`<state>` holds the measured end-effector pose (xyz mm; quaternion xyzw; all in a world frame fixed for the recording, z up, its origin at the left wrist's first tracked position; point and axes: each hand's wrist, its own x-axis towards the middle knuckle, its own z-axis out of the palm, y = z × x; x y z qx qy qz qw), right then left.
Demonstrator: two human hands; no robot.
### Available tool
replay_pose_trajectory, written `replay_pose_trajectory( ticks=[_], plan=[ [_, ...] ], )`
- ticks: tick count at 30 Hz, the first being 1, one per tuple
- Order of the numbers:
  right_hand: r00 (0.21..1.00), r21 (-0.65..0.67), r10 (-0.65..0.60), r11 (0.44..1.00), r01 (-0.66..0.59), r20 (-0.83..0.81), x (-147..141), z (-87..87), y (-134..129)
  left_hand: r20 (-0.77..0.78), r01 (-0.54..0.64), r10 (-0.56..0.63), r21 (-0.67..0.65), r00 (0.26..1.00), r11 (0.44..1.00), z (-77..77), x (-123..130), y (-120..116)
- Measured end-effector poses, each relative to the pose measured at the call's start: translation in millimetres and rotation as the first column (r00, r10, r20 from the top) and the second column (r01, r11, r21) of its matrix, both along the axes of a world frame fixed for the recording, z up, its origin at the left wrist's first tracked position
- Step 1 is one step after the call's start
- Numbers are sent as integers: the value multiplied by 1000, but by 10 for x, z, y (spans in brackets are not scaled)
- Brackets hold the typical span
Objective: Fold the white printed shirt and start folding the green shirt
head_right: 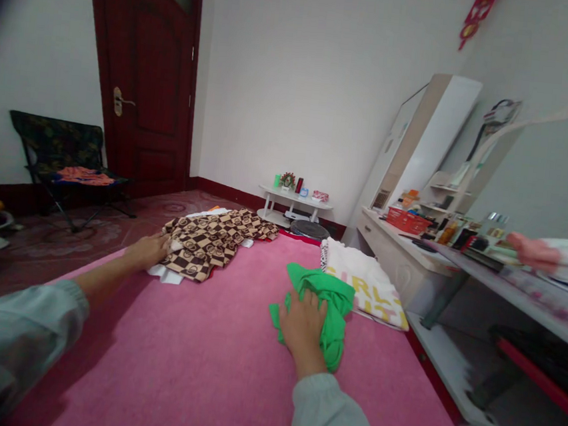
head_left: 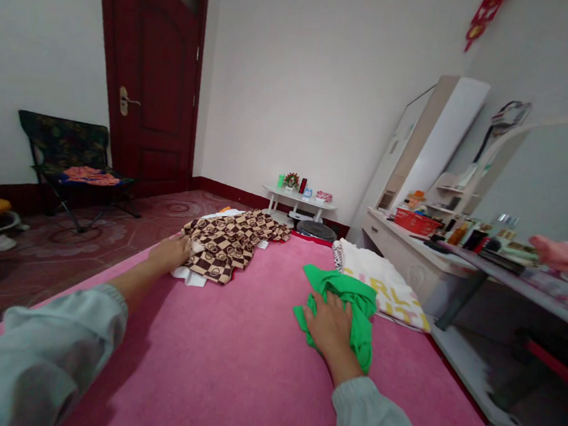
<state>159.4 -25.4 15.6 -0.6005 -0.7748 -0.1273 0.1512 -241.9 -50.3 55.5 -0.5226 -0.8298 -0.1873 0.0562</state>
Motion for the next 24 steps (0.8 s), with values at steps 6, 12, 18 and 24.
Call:
replay_pose_trajectory(
  ticks=[6, 12, 18, 24],
  plan=[
    [1000, 14, -7, 1000, 7, -1, -4, 6, -9, -85, -58, 51, -79, 995, 995, -28, 80, -117],
    [1000, -8, -6, 1000, 6, -22, -14, 38, -23, -282, 221, -133, 310, 950, 925, 616, 971, -83],
    [982, -37, 4, 999, -12, -190, 38, 32, 33, 143, 520, -596, 359, 790, 775, 218, 2138, 173],
    [315, -45, -5, 992, -119, -949, 77, 270, 231, 512, 446, -683, 519, 521, 729, -265, 2484, 282]
  ],
)
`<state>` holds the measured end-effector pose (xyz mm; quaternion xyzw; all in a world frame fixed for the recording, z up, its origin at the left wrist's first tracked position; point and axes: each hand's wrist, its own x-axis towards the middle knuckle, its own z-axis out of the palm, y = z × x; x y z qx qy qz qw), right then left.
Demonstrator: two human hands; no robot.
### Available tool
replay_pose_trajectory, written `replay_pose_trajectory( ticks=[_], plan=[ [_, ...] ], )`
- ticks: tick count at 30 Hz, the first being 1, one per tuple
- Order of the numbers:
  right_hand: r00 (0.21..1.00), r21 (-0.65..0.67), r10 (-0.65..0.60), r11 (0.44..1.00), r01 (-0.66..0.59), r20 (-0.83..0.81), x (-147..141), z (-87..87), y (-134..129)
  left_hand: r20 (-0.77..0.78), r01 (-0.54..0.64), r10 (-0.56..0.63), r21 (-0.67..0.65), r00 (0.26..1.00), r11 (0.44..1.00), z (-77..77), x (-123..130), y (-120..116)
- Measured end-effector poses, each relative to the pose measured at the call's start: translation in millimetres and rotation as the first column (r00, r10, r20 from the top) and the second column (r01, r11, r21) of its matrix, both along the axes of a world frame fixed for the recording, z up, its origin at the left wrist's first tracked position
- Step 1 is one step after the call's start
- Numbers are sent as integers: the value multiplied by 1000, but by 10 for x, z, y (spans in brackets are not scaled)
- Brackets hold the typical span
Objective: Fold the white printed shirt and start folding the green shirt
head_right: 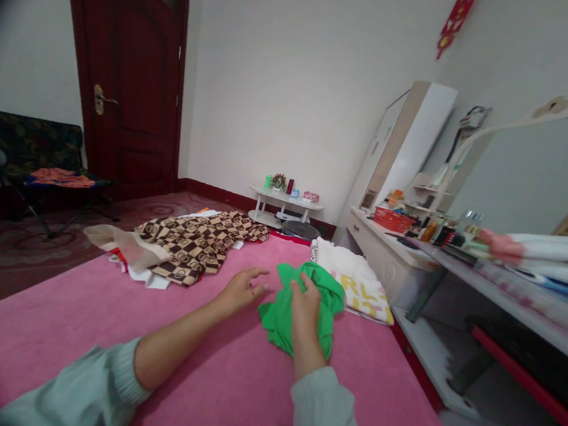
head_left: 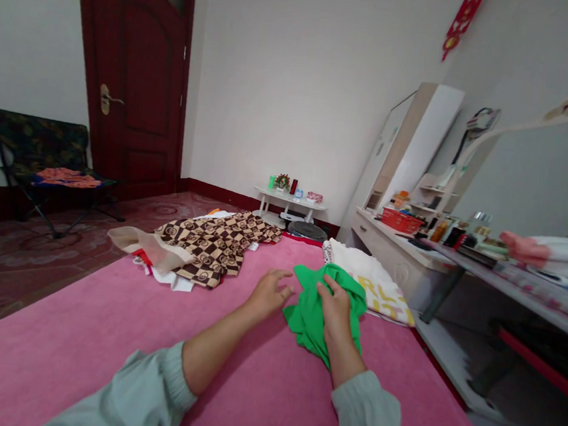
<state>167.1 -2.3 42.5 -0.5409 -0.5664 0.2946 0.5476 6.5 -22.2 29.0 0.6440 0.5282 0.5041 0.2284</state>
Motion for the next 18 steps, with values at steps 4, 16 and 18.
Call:
replay_pose_trajectory(
  ticks=[4, 16, 18],
  plan=[
    [861, 1, 115, 991, -132, -495, -208, 329, -164, 308, 93, -54, -111, 950, 989, -50, -97, 91],
    [625, 306, 425, 905, -294, -655, -299, 1030, -768, 529, 617, -456, -171, 715, 768, 208, 4, -207],
    [639, 317, 434, 901, -297, -635, -262, 1048, -752, 598, 649, -474, -103, 646, 754, 309, 25, -282]
  ],
)
